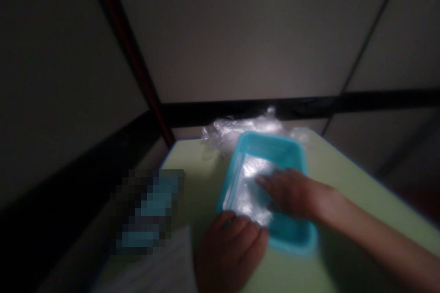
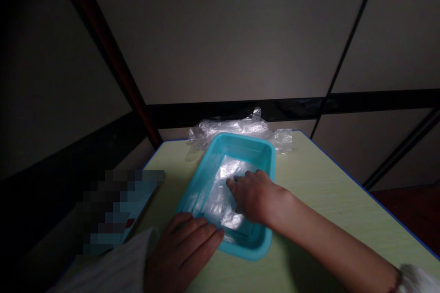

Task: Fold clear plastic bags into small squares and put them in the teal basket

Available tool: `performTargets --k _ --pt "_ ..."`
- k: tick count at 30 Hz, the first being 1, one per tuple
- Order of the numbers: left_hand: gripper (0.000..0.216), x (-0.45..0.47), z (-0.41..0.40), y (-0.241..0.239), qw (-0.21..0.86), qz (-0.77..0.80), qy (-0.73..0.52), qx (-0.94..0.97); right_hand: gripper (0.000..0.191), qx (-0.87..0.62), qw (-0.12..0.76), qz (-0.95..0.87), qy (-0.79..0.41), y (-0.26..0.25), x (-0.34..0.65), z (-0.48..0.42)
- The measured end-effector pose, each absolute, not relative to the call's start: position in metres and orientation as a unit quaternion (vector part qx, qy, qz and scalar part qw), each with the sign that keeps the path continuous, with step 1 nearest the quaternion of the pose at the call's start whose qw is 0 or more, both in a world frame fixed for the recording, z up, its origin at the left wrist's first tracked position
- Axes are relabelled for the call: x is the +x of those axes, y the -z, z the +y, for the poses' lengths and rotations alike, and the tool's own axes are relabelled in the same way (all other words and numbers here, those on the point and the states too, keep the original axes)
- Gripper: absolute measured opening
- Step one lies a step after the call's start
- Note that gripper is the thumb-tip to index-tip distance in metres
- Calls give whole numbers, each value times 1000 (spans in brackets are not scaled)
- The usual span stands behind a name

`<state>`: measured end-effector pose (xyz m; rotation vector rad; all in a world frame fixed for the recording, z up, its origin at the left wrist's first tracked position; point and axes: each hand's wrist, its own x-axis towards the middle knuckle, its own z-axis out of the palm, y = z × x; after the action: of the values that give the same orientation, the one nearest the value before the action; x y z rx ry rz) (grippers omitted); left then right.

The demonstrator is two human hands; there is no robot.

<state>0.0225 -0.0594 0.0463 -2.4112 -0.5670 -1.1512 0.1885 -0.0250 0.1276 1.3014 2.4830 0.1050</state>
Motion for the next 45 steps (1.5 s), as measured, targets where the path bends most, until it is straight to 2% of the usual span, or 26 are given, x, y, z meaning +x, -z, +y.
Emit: performTargets --k 2,10,16,19,22,27,30,33,38,45 --pt "35 22 -59 -46 201 -200 412 -866 48 455 178 871 -40 -125 190 -25" --pt "33 21 -62 -47 199 -202 413 -866 37 469 176 865 -31 -131 185 -25" --pt "33 21 -59 -50 194 -211 420 -861 33 482 121 867 -33 -130 189 -16" --pt "30 22 -58 -51 199 -221 425 -855 26 461 56 883 -72 -131 197 -11" --pt "30 20 -56 -50 200 -237 425 -850 21 453 -51 882 -117 -133 205 -5" --pt "23 10 -40 -53 217 -262 424 -839 23 453 -239 847 -141 -136 218 -3" --pt "15 -2 -25 -57 253 -278 412 -830 23 449 -311 826 -140 -130 227 -3" --pt "15 -15 -8 -58 299 -308 410 -805 22 474 -301 818 -129 -114 238 2" --pt "11 -33 17 -51 343 -363 397 -770 24 533 -204 816 -89 -72 253 20" --pt "13 -43 34 -42 312 -439 344 -769 25 556 -183 807 -72 -41 262 39"
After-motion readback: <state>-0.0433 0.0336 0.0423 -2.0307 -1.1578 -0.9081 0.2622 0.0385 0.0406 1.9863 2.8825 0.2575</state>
